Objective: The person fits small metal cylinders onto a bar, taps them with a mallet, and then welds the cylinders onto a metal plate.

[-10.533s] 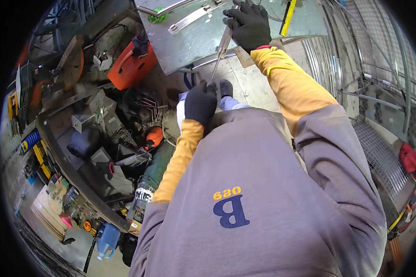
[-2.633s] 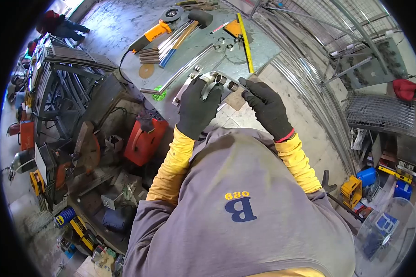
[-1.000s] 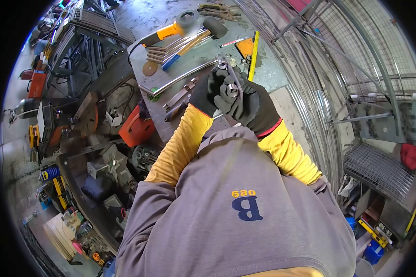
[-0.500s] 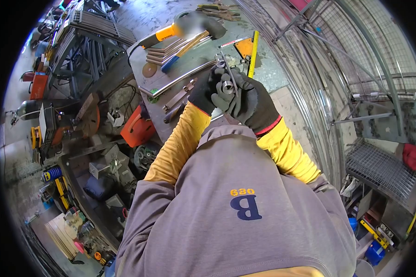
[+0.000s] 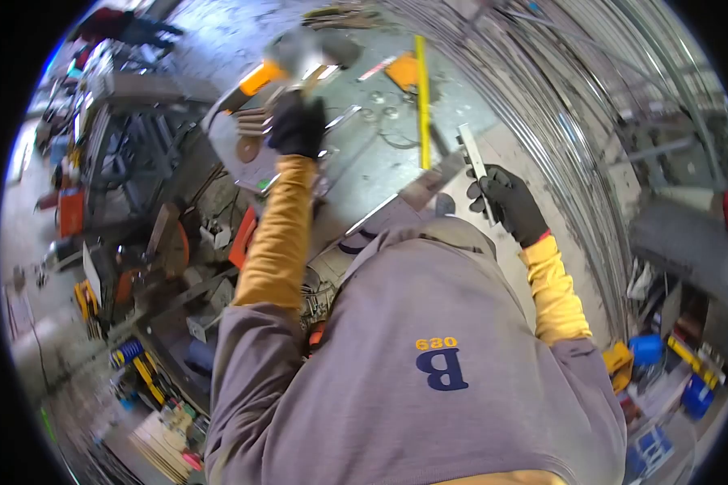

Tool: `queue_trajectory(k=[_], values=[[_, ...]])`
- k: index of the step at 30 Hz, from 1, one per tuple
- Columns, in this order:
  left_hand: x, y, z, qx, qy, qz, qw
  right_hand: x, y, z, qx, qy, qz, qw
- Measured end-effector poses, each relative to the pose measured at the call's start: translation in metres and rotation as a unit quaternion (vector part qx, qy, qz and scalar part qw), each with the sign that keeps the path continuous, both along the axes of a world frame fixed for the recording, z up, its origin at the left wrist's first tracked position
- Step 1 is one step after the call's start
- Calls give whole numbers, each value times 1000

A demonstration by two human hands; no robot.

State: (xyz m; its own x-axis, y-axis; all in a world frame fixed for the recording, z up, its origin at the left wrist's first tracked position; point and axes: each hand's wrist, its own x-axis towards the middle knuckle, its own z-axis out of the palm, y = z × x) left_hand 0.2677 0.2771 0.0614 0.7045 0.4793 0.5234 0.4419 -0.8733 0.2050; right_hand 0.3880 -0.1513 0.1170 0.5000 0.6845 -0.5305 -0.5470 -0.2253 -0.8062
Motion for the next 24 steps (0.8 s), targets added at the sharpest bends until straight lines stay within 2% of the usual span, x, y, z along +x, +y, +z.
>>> queue_trajectory(k=[1, 2, 4, 6, 8, 10, 12, 14, 17, 19, 20, 21, 22, 23, 24], values=[[2, 16, -1, -34, 79, 49, 995, 9, -16, 2, -82, -74, 22, 994], [2, 36, -13, -24, 134, 33, 990, 13, -29, -16, -90, -102, -13, 991], [14, 31, 4, -73, 263, 52, 961, 19, -45, -51, -94, -123, -72, 985], [17, 39, -13, -7, 279, 87, 956, 25, -43, -40, -175, -146, -61, 972], [20, 48, -13, 0, 283, 81, 956, 34, -39, -41, -204, -156, -62, 965], [28, 47, -2, 3, 283, 70, 957, 45, -35, -42, -224, -176, -45, 958], [39, 51, 20, -4, 384, 83, 920, 60, -32, -49, -233, -213, -16, 949], [44, 48, 51, -18, 370, 76, 926, 74, -31, -68, -239, -333, 21, 912], [37, 69, 58, -32, 332, 40, 942, 92, -31, -68, -263, -338, 58, 902], [20, 60, 73, -146, 291, -39, 945, 98, -31, -69, -259, -320, 78, 908], [13, 44, 87, -294, 249, 15, 923, 99, -32, -70, -260, -299, 96, 913], [12, 1, 112, -435, 200, 70, 875, 102, -33, -72, -260, -296, 95, 914], [5, -29, 116, -579, 102, 27, 808, 103, -32, -75, -259, -315, 105, 907], [-1, -56, 119, -702, -2, -14, 712, 103, -32, -78, -256, -333, 117, 900], [-5, -83, 124, -722, -5, -40, 691, 103, -32, -82, -256, -331, 119, 900]])
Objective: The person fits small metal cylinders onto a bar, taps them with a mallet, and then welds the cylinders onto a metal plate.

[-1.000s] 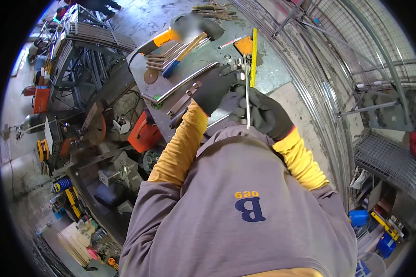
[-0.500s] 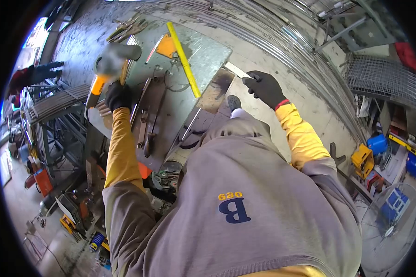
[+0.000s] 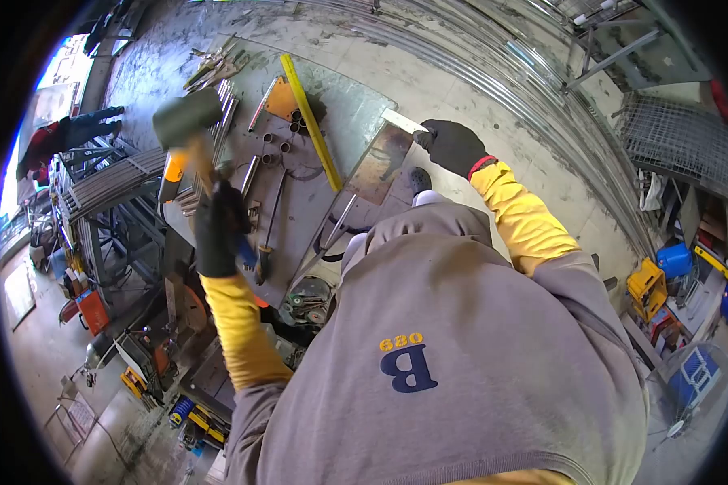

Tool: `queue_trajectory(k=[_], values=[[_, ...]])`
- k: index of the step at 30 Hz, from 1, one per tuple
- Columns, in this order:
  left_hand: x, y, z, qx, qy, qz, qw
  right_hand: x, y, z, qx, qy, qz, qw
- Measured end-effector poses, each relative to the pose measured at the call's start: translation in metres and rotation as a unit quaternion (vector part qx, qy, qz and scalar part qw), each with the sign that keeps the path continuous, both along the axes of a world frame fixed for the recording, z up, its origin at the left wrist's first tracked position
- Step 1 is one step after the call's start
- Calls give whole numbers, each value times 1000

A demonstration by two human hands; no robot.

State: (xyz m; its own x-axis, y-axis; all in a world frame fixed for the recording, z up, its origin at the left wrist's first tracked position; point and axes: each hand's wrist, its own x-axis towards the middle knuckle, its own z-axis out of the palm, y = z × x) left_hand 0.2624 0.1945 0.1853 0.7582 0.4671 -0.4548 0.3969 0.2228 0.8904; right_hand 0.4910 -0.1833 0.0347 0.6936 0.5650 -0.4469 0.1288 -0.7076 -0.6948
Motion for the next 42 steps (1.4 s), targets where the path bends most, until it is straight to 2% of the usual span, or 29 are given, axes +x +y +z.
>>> queue_trajectory(k=[2, 3, 5, 7, 9, 11, 12, 15, 16, 19, 20, 21, 23, 24, 27, 28, 29, 31, 33, 35, 37, 39, 41, 42], values=[[9, -62, 13, -13, -22, -14, 1000, 1, -2, -10, -1, -110, 37, 993], [19, -92, 19, 4, -23, -12, 1000, 4, -2, -10, -1, -110, 41, 993], [27, -117, -7, 1, -75, -42, 996, 4, 0, -2, -24, -110, 36, 993], [40, -144, -23, 35, 41, -36, 998, 0, 1, -9, -28, -125, 40, 991], [59, -172, -30, 258, 114, -142, 949, -2, 1, -9, -33, -142, 40, 989], [55, -180, -80, 402, 47, -156, 901, -4, 3, -5, -28, -161, 40, 986], [58, -184, -85, 425, 80, -161, 887, -4, 5, -4, -27, -161, 37, 986], [69, -190, -97, 466, 79, -164, 866, -7, 8, 0, -66, -118, 35, 990], [73, -188, -94, 486, 120, -200, 842, -8, 9, -1, -71, -116, 34, 990], [85, -185, -76, 505, 174, -195, 822, -8, 9, 2, -68, -127, 34, 989], [85, -186, -69, 506, 134, -154, 838, -10, 8, 3, -65, -136, 37, 988], [87, -189, -56, 505, 134, -157, 838, -10, 8, 3, -66, -134, 35, 988], [93, -195, -27, 523, 3, -49, 851, -10, 8, 3, -60, -121, 33, 990], [92, -202, -10, 463, 16, -21, 886, -11, 8, 3, -60, -121, 34, 990], [73, -208, -43, 472, -21, 6, 881, -9, 8, 2, -69, -121, 34, 990], [68, -210, -59, 515, -13, -27, 857, -10, 8, -1, -61, -131, 30, 989], [64, -203, -81, 562, 35, -121, 817, -12, 7, -4, -54, -141, 26, 988], [70, -198, -96, 486, 196, -141, 840, -19, 9, -8, -52, -151, 33, 987], [77, -179, -81, 501, 122, -88, 852, -19, 0, -7, -60, -160, 36, 985], [86, -174, -52, 502, 129, -60, 853, -12, 5, 2, -71, -113, 40, 990], [84, -168, -39, 605, 17, -39, 795, -12, 6, -4, -71, -128, 39, 988], [83, -177, -25, 602, 17, -39, 797, -13, 4, -9, -47, -156, 31, 986], [85, -193, -15, 502, 21, 17, 864, -13, 5, -8, -52, -158, 35, 985], [85, -198, -20, 502, 21, 19, 864, -12, 5, -7, -56, -160, 36, 985]])
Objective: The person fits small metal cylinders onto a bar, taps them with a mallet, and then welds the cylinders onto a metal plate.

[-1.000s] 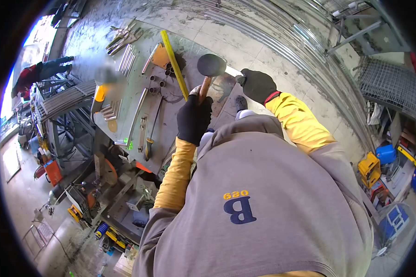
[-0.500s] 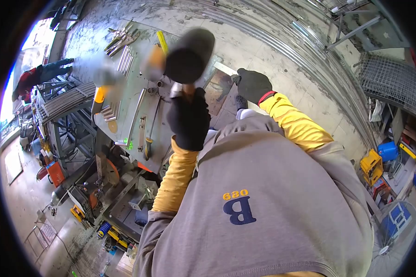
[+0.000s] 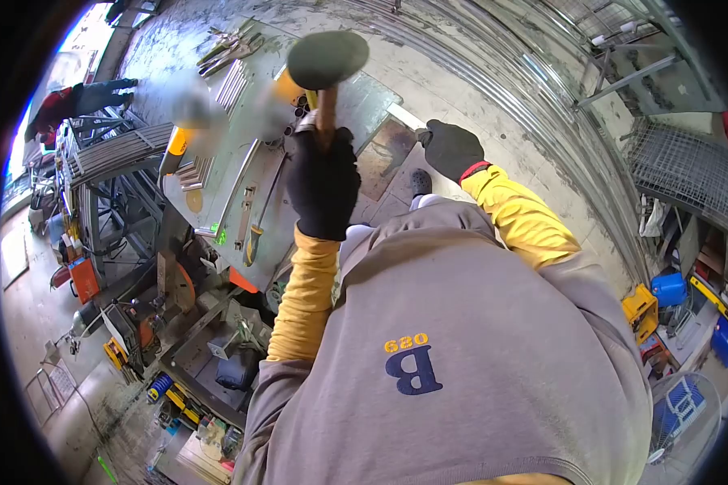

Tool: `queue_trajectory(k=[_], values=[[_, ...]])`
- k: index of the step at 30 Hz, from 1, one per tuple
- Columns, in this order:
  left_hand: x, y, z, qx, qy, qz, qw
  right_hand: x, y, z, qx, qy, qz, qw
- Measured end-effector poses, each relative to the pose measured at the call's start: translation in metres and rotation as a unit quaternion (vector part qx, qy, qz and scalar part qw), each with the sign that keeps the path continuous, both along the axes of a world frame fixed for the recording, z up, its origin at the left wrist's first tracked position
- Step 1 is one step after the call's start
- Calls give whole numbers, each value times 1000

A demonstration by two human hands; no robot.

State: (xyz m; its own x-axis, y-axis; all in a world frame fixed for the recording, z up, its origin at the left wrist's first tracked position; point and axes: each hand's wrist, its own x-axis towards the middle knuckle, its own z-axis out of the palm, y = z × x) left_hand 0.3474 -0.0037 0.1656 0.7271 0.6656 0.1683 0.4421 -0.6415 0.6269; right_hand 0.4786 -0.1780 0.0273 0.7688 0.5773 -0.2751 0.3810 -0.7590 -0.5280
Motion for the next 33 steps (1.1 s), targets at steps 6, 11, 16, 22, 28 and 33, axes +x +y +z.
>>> queue_trajectory(k=[6, 11, 16, 22, 28, 33], values=[[-6, 15, -79, -1, 259, -72, 963, 2, 1, 4, -15, 8, 6, 1000], [-14, 32, -90, 38, 82, -85, 992, 3, -3, -10, 35, -33, 24, 999], [-18, 3, -86, -17, 53, -16, 998, 6, -11, -27, 57, -82, 89, 991], [-20, -19, -89, -38, 91, -101, 990, 6, -5, -23, 1, -74, 29, 997], [-18, -20, -85, -65, 122, -89, 986, 5, -6, -22, -4, -63, 28, 998], [-7, -18, -63, 25, 65, -79, 994, 9, -7, -25, 6, -23, 41, 999]])
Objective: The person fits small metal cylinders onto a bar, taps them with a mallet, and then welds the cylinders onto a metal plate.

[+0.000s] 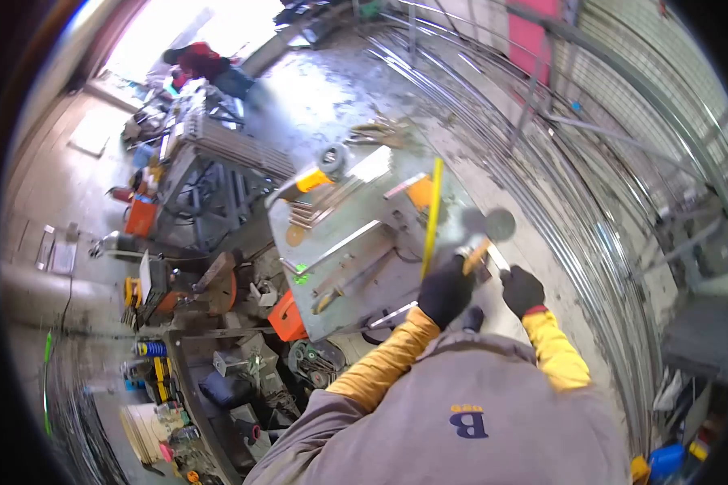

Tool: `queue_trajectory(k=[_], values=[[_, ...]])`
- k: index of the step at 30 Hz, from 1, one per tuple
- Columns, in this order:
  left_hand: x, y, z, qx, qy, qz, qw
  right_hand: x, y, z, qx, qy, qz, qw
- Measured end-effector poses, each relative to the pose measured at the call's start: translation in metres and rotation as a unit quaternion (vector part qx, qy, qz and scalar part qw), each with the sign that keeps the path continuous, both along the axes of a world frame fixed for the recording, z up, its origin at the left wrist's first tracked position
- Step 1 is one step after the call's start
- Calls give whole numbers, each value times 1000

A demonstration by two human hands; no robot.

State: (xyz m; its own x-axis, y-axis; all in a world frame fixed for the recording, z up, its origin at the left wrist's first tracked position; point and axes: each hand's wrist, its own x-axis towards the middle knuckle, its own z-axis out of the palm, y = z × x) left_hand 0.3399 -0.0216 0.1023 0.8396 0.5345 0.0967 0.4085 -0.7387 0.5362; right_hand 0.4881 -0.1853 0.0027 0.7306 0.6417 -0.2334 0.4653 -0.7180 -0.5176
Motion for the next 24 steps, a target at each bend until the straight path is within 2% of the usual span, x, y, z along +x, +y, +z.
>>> queue_trajectory(k=[2, 4, 7, 12, 14, 18, 19, 20, 22, 23, 24], values=[[4, 5, -2, -17, -29, 4, 999, 1, -2, -2, 33, 9, 14, 999], [3, 6, 4, -13, 26, 4, 1000, -2, -2, -2, 21, -12, 14, 1000], [1, -1, -3, -27, 20, -11, 999, -5, 4, 18, 17, 1, -18, 1000], [-4, 3, -18, -30, 146, 3, 989, -7, 8, 28, -18, 33, -39, 999], [-2, 10, -8, -6, 94, 14, 995, -8, 6, 29, -15, 19, -31, 999], [14, 7, 64, -33, -99, 55, 993, -7, 8, 29, -49, 45, -29, 997], [12, 10, 64, 44, -122, 22, 991, -8, 8, 27, -28, 33, -34, 998], [11, 5, 61, 42, -122, 22, 991, -8, 7, 26, -7, 20, -40, 999], [9, -7, 45, -8, -149, 85, 985, -7, 8, 27, -11, 22, -40, 999], [3, -3, 13, 10, -113, 54, 992, -8, 8, 28, -13, 25, -40, 999], [-2, 0, -10, 52, 30, 22, 998, -11, 6, 23, -13, 25, -39, 999]])
